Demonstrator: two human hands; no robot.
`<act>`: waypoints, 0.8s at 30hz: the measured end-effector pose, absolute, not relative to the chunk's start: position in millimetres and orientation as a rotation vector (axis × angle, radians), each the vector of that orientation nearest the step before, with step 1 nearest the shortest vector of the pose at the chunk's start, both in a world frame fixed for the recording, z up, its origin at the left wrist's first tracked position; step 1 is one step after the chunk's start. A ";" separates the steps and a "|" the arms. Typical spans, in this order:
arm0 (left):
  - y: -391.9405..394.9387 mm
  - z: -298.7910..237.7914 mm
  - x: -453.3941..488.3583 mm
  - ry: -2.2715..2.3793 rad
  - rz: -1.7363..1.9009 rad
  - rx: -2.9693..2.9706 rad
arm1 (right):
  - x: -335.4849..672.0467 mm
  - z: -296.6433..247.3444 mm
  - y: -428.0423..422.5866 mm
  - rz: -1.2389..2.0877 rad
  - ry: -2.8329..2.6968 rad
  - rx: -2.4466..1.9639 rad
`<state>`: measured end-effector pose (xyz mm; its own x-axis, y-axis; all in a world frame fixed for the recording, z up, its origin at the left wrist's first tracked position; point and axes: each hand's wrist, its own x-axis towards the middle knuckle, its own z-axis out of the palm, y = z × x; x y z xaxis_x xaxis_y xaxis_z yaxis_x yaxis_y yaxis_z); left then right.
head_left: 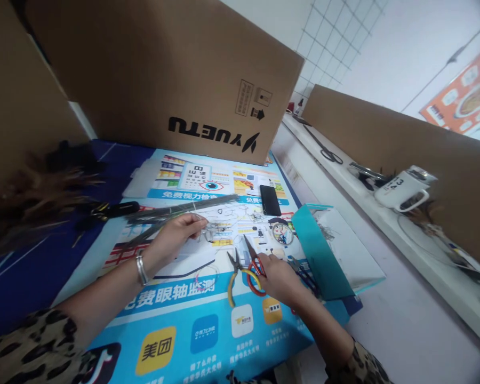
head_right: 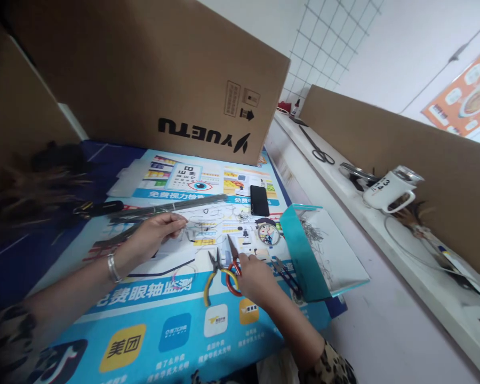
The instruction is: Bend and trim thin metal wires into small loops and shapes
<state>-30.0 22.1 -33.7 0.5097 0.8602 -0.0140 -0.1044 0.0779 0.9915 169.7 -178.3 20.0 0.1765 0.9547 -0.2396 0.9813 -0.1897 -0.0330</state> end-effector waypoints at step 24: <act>-20.3 27.4 79.4 0.514 0.761 1.137 | 216.6 9.0 -179.7 -0.571 2.136 3.150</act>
